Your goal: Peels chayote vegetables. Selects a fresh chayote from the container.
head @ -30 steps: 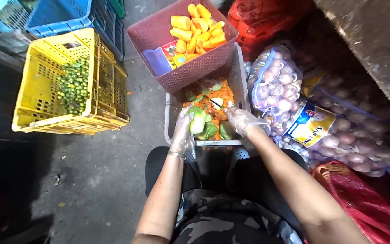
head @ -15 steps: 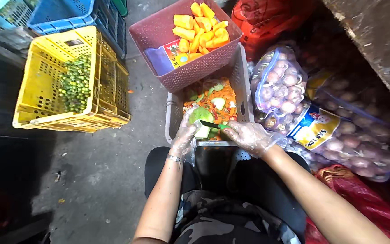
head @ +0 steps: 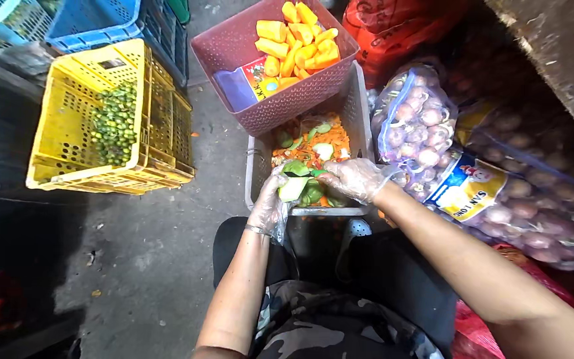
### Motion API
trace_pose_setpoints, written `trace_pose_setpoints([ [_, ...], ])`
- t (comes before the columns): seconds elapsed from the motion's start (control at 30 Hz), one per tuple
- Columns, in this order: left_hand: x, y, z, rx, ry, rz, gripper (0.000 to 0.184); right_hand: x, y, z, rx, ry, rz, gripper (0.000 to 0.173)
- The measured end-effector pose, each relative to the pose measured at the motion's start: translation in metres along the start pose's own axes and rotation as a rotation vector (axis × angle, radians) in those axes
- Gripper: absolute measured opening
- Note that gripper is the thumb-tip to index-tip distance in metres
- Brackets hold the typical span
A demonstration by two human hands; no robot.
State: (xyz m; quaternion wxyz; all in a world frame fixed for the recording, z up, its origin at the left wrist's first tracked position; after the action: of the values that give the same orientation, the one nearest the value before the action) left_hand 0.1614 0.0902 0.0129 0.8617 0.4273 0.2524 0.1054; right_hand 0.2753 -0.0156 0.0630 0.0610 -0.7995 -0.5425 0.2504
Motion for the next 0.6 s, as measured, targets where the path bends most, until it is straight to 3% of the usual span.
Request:
trace_pose_setpoints([
  [0.13, 0.007, 0.004, -0.012, 0.273, 0.078, 0.161, 0.064, 0.000, 0.002, 0.007, 0.073, -0.034, 0.213, 0.054],
  [0.27, 0.006, -0.004, -0.004, 0.096, 0.012, -0.003, 0.050, 0.002, 0.011, 0.009, 0.051, 0.038, 0.121, 0.054],
  [0.4, 0.002, -0.005, 0.003, -0.039, -0.030, -0.070, 0.039, 0.010, 0.017, 0.008, 0.037, -0.075, 0.188, 0.060],
  [0.47, -0.008, -0.008, 0.015, -0.108, -0.178, -0.118, 0.051, 0.010, 0.047, 0.014, 0.049, -0.143, 0.330, 0.059],
  [0.53, -0.009, -0.005, 0.019, 0.019, -0.294, -0.110, 0.066, 0.005, 0.084, 0.028, 0.103, -0.152, 0.467, 0.059],
  [0.6, 0.001, -0.005, 0.008, 0.239, -0.178, -0.057, 0.066, -0.004, 0.088, 0.031, 0.162, -0.144, 0.519, 0.060],
])
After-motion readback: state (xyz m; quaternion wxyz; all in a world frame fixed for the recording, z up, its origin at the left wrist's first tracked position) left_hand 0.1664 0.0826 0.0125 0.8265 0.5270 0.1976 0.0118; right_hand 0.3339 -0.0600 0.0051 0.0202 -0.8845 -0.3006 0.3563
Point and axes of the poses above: each hand's wrist, its own x-axis towards the middle knuckle, its own z-axis out of the palm, y = z × x, the point moved 10 cm from there along x, towards the middle knuckle, and after that the axes turned 4 degrees about -y, right-handed, at the moved point
